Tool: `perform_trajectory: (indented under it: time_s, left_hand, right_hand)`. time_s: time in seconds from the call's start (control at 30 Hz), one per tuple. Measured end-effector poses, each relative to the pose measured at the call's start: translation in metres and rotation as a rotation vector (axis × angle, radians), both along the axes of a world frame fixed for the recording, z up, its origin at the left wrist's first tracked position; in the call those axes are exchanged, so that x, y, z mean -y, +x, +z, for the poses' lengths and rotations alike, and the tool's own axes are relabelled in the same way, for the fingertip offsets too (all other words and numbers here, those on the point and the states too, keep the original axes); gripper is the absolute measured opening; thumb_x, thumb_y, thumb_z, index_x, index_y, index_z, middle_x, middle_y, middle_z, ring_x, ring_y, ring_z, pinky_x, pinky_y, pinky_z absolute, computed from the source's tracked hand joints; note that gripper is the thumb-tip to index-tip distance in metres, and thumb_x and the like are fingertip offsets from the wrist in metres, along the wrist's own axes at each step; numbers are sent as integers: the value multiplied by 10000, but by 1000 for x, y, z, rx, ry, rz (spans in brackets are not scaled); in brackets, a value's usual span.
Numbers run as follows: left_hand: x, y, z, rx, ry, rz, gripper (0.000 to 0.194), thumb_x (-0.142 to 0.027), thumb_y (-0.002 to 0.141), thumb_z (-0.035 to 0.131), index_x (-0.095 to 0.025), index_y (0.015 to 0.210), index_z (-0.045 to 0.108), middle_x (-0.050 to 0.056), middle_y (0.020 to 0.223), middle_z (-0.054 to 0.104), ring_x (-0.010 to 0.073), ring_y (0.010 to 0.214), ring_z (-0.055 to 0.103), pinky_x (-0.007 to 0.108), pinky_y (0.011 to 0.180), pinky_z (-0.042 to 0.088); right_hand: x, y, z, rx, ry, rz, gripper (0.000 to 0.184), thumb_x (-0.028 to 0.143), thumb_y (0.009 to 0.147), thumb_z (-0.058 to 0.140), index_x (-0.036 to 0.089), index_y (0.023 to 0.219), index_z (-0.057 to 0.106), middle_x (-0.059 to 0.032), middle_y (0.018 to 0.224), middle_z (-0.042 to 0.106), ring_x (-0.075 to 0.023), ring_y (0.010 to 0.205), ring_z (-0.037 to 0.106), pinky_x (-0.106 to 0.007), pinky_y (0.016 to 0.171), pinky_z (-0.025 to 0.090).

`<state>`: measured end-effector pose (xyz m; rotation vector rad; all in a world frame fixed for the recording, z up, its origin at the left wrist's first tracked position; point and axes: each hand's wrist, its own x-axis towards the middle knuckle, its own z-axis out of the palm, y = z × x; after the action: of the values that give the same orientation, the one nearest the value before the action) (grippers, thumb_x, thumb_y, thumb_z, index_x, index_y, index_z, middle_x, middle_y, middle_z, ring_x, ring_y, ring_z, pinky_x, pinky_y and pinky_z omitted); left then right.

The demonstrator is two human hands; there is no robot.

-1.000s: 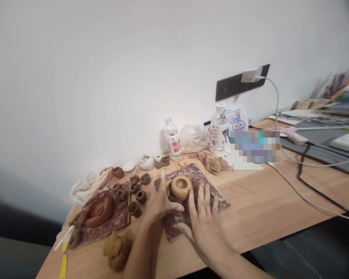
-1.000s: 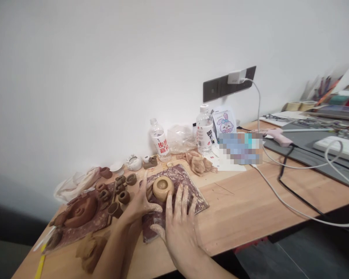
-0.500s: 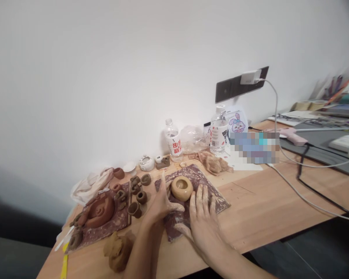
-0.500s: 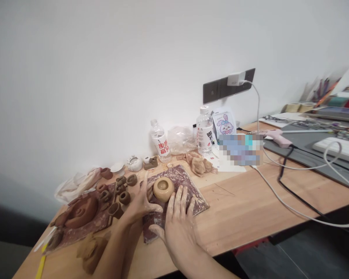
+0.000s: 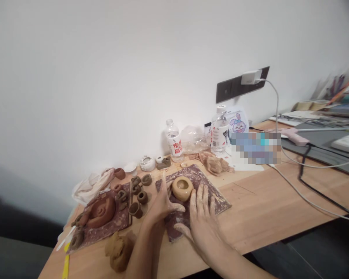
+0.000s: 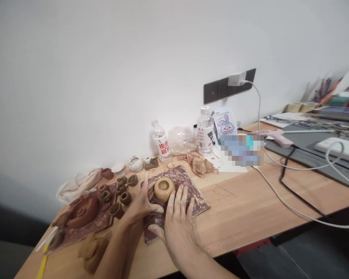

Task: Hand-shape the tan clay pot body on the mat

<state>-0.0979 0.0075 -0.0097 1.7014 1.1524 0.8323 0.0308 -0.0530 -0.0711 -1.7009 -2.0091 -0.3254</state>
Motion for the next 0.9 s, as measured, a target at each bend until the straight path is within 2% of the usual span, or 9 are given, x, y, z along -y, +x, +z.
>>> perform_trajectory:
  time_s: [0.2,0.37,0.5,0.63,0.77,0.9]
  left_hand:
    - [0,2,4,24,-19,-10,1403,-286,556,852,-173,1477,-200,196,1469,417,326,1391,348,501,1165,236]
    - [-1,0,-2,46,-9,-7,1423,-277,535,868,-183,1481,-190,179,1459,434,307,1396,342,482,1179,213]
    - [-3,-2,-6,66,-23,-12,1424,-305,543,866,-192,1477,-203,187,1466,419,311,1391,349,478,1167,248]
    - [-1,0,-3,67,-47,-1,1448,-310,519,876,-188,1476,-204,190,1447,441,325,1379,363,503,1165,243]
    - [1,1,1,43,-33,8,1431,-290,523,874,-200,1483,-184,179,1465,427,323,1405,318,498,1180,211]
    - [0,2,0,92,-41,-6,1431,-283,532,871,-209,1479,-199,182,1485,398,319,1405,324,496,1173,235]
  right_hand:
    - [4,-4,-2,-31,-51,8,1071,756,708,557,-122,1313,471,-413,1416,308,-517,1362,231,-637,1064,174]
    - [5,-3,1,-35,-49,-12,1108,808,704,491,-132,1291,493,-419,1396,332,-517,1353,251,-651,1073,130]
    - [5,-2,1,-30,-84,-7,1095,795,700,515,-136,1276,511,-412,1390,343,-514,1350,267,-639,1085,120]
    - [4,-1,0,-28,-118,-3,1082,772,707,539,-143,1284,500,-414,1392,336,-509,1356,262,-629,1094,113]
    - [5,-1,-2,-27,-100,-23,1091,772,687,562,-141,1282,504,-409,1395,334,-512,1345,283,-612,1097,138]
    - [5,-1,-3,-5,-79,4,1064,776,695,549,-119,1271,530,-391,1383,374,-499,1346,294,-612,1091,154]
